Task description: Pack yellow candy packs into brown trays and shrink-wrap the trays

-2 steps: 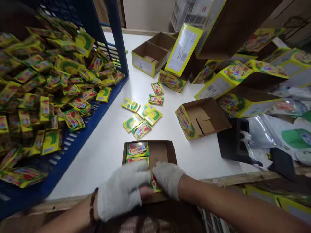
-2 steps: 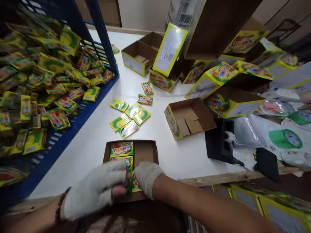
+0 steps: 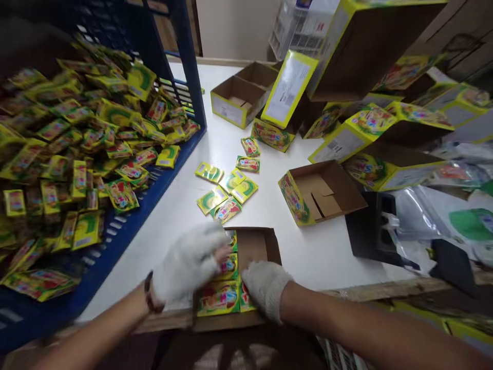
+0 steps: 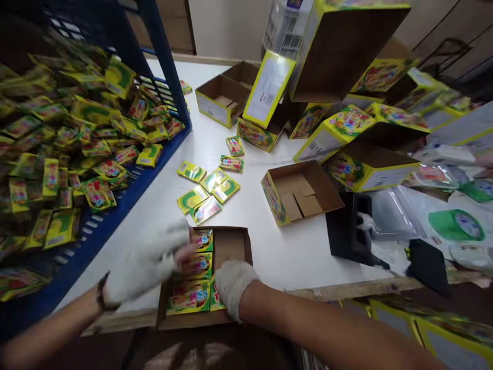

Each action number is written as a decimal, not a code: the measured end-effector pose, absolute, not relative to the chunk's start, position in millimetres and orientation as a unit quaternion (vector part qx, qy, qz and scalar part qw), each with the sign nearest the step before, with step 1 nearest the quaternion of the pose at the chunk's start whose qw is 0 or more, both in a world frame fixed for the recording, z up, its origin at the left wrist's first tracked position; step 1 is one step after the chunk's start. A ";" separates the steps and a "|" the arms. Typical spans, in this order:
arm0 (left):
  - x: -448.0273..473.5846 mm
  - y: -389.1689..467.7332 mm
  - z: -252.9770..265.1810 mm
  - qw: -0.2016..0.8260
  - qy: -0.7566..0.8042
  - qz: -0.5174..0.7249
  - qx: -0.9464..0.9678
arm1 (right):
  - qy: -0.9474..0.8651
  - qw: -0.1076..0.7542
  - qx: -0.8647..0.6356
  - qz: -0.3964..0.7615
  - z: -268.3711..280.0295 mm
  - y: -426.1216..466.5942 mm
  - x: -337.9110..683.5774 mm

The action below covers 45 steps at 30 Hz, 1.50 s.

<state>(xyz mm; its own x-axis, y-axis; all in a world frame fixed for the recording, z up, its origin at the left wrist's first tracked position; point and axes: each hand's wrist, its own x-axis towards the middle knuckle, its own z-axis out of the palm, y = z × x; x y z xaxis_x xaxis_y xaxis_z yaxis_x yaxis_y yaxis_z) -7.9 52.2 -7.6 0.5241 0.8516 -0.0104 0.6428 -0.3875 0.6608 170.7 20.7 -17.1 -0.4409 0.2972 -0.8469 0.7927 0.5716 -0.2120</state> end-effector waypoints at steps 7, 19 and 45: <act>-15.2 148.9 -48.2 0.201 0.642 -0.074 0.736 | 0.822 0.237 0.394 -0.335 16.9 63.3 184.2; -60.2 119.2 -77.3 0.479 0.699 0.298 0.440 | 0.893 0.124 0.421 -0.103 -59.8 190.5 197.4; 32.4 144.2 -30.6 0.373 0.554 0.326 0.670 | 0.824 -0.242 0.491 -0.145 -22.1 165.2 214.9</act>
<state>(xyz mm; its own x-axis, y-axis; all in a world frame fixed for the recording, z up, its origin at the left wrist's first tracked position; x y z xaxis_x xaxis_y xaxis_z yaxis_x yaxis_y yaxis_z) 32.4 144.2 -30.6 0.1743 0.9844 0.0241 0.4982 -0.1093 0.8601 214.9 165.2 -22.1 -0.4009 0.8796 0.2561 0.7395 0.4757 -0.4763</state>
